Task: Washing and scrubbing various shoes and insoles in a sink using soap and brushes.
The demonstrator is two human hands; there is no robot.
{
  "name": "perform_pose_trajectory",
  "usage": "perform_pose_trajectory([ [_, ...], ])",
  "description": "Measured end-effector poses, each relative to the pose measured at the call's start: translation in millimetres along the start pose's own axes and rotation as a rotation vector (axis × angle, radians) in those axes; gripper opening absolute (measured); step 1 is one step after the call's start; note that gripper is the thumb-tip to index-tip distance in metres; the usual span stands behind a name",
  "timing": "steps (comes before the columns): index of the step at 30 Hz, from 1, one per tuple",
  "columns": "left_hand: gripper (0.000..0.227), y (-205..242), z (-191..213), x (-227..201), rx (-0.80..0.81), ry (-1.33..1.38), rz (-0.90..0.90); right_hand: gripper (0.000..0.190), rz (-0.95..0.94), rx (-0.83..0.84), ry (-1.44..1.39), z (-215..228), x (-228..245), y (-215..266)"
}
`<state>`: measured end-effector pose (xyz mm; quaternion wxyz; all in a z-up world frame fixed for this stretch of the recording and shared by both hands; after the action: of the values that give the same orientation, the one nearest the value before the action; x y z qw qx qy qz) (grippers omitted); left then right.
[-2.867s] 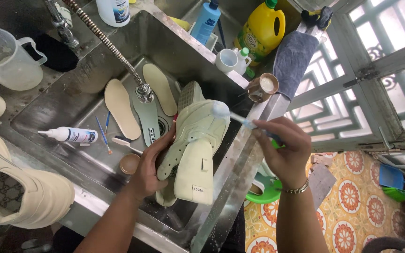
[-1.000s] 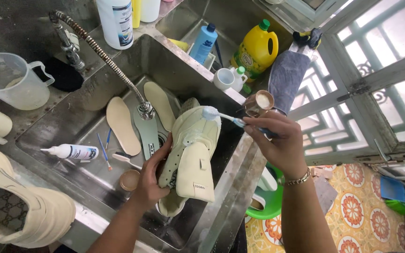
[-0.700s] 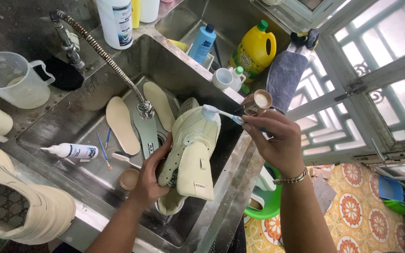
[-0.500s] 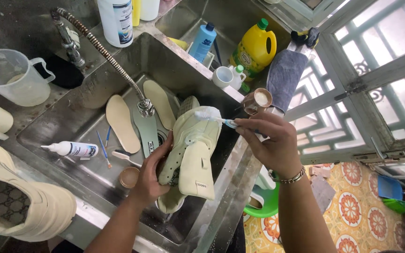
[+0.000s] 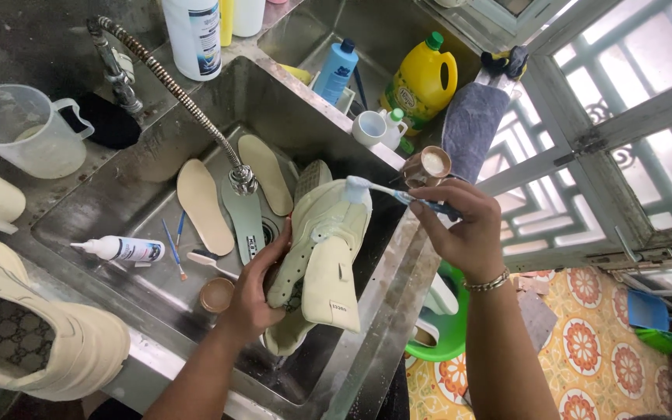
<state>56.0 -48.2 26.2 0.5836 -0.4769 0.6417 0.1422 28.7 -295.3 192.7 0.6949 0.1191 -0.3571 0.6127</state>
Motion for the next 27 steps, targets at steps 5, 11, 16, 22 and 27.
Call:
perform_pose_trajectory([
  [5, 0.106, -8.1, -1.3, -15.3, 0.071, -0.446, -0.066, 0.019, -0.017, 0.014, 0.098, -6.6, 19.8, 3.8],
  [11, 0.103, -12.7, -3.3, -18.6, 0.068, -0.531, -0.012, 0.013, 0.034, -0.038, 0.184, 1.0, 22.4, 3.7],
  [16, 0.101, -11.4, -3.7, -21.6, 0.078, -0.598, -0.126, 0.014, 0.122, -0.021, 0.275, -7.3, 35.9, 10.4],
  [22, 0.105, -14.4, -4.4, -26.2, 0.039, -0.324, -0.046, 0.015, -0.024, -0.112, 0.222, 5.0, 11.7, 7.1],
  [27, 0.107, -1.4, -1.4, -0.3, -0.046, 0.056, 0.057, 0.017, 0.001, 0.007, 0.055, -6.7, -0.1, 9.7],
])
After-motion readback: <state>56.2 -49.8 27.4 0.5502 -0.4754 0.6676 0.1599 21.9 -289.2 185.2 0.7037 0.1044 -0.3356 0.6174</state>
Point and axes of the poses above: each hand's wrist, its own y-axis away from the middle knuckle, its own z-axis out of the back of the hand, x = y × z, the point moved 7 cm from there along -y, towards the middle knuckle, and after that the axes turned 15 degrees about -z, right-handed, at the moved point
